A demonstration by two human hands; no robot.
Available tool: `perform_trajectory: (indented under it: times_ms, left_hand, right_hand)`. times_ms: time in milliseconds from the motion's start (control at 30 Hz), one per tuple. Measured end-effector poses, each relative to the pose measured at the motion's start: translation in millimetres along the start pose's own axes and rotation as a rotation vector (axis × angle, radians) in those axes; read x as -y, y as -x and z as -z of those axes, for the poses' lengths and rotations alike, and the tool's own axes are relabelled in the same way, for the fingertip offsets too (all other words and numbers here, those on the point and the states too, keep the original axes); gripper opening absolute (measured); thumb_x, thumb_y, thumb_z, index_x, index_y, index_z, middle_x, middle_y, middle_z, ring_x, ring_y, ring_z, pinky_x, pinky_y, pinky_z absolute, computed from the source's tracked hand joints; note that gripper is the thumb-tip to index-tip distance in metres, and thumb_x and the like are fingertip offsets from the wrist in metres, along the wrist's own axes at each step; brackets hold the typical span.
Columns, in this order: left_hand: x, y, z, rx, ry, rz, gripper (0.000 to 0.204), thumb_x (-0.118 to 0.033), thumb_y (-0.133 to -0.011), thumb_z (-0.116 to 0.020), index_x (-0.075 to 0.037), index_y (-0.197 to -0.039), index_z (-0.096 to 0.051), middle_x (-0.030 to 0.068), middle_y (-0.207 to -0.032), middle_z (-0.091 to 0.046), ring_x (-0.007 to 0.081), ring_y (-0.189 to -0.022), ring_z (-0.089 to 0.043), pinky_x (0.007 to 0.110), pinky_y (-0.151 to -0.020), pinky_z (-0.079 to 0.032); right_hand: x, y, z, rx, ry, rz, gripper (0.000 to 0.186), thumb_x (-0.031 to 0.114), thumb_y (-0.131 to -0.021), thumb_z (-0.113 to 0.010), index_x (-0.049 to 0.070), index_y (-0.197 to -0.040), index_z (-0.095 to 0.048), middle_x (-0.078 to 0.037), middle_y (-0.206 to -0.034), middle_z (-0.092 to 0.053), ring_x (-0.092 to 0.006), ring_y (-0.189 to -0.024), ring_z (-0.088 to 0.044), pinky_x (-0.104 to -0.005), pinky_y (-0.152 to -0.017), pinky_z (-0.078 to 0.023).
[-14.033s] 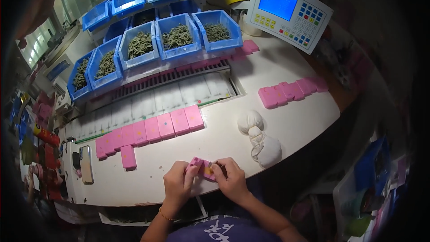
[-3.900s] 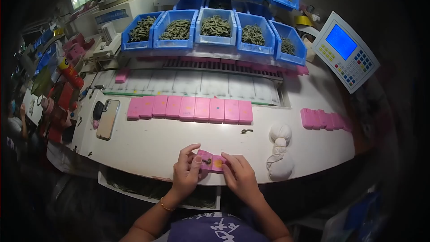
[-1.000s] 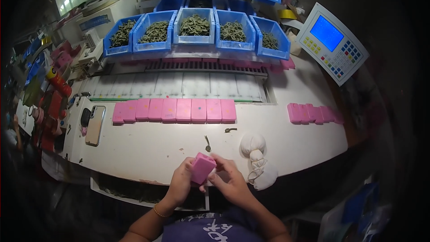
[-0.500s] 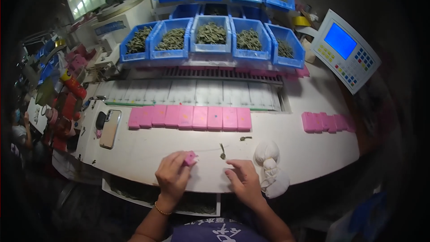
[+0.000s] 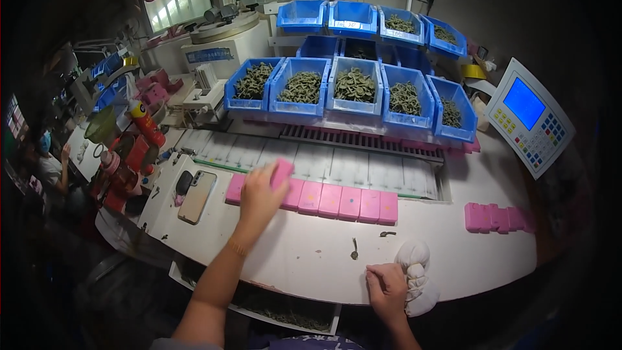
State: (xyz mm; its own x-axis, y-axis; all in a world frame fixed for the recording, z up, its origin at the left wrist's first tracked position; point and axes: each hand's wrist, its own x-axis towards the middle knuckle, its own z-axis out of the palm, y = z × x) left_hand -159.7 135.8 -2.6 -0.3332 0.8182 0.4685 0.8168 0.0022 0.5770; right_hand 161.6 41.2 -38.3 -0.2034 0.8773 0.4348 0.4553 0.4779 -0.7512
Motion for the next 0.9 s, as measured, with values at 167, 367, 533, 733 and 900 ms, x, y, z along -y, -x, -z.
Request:
perform_trajectory:
  times_ms: [167,367,533,733,900]
  left_hand:
    - [22.2,-71.7,-59.4,-0.006,-0.361,0.037,0.039,-0.024,-0.081,-0.069,-0.002,-0.114,-0.062,0.0190,-0.105,-0.063,0.0410,-0.100,-0.059,0.049,-0.085,-0.049]
    - [18.8,-36.5,-37.2,-0.099,-0.335,-0.142,0.047,-0.030,-0.086,-0.069,-0.002,-0.122,-0.058,0.0225,-0.132,-0.053,0.0420,-0.109,-0.055,0.048,-0.094,-0.047]
    - [-13.5,57.2,10.4,0.027,0.140,-0.100,0.025,-0.017,-0.087,-0.070,0.000,-0.106,-0.068,0.0169,-0.112,-0.065,0.0343,-0.100,-0.061,0.042,-0.091,-0.048]
    - [-43.5,144.1,38.4,0.423,0.791,0.543,0.018,-0.018,-0.096,-0.065,-0.002,-0.100,-0.071,0.0032,-0.096,-0.068,0.0058,-0.077,-0.058,0.020,-0.062,-0.046]
    - [-53.3,153.5,31.6,0.834,1.479,0.861,0.041,-0.024,-0.101,-0.056,0.001,-0.134,-0.053,0.0070,-0.121,-0.062,0.0048,-0.082,-0.055,0.020,-0.074,-0.048]
  right_hand:
    - [0.1,0.8,0.9,-0.023,0.018,0.031,0.011,0.000,-0.083,-0.069,0.003,-0.093,-0.069,-0.010,-0.087,-0.067,-0.0254,-0.083,-0.061,-0.0336,-0.076,-0.048]
    - [21.1,-21.6,43.3,0.063,-0.409,-0.400,0.021,0.004,-0.086,-0.069,0.001,-0.107,-0.068,-0.012,-0.098,-0.067,-0.0271,-0.091,-0.064,-0.0307,-0.084,-0.051]
    - [-32.2,-112.8,52.8,0.159,0.177,0.160,0.061,0.016,-0.078,-0.074,0.001,-0.134,-0.052,-0.019,-0.130,-0.056,-0.0355,-0.125,-0.049,-0.0448,-0.107,-0.039]
    - [-76.5,-165.4,31.4,0.546,0.283,0.106,0.088,0.025,-0.066,-0.081,0.000,-0.142,-0.043,-0.025,-0.132,-0.052,-0.0399,-0.125,-0.046,-0.0454,-0.110,-0.036]
    - [-10.0,-140.2,46.6,0.358,0.189,0.115,0.085,0.022,-0.067,-0.082,-0.003,-0.139,-0.045,-0.021,-0.120,-0.057,-0.0366,-0.112,-0.052,-0.0436,-0.098,-0.043]
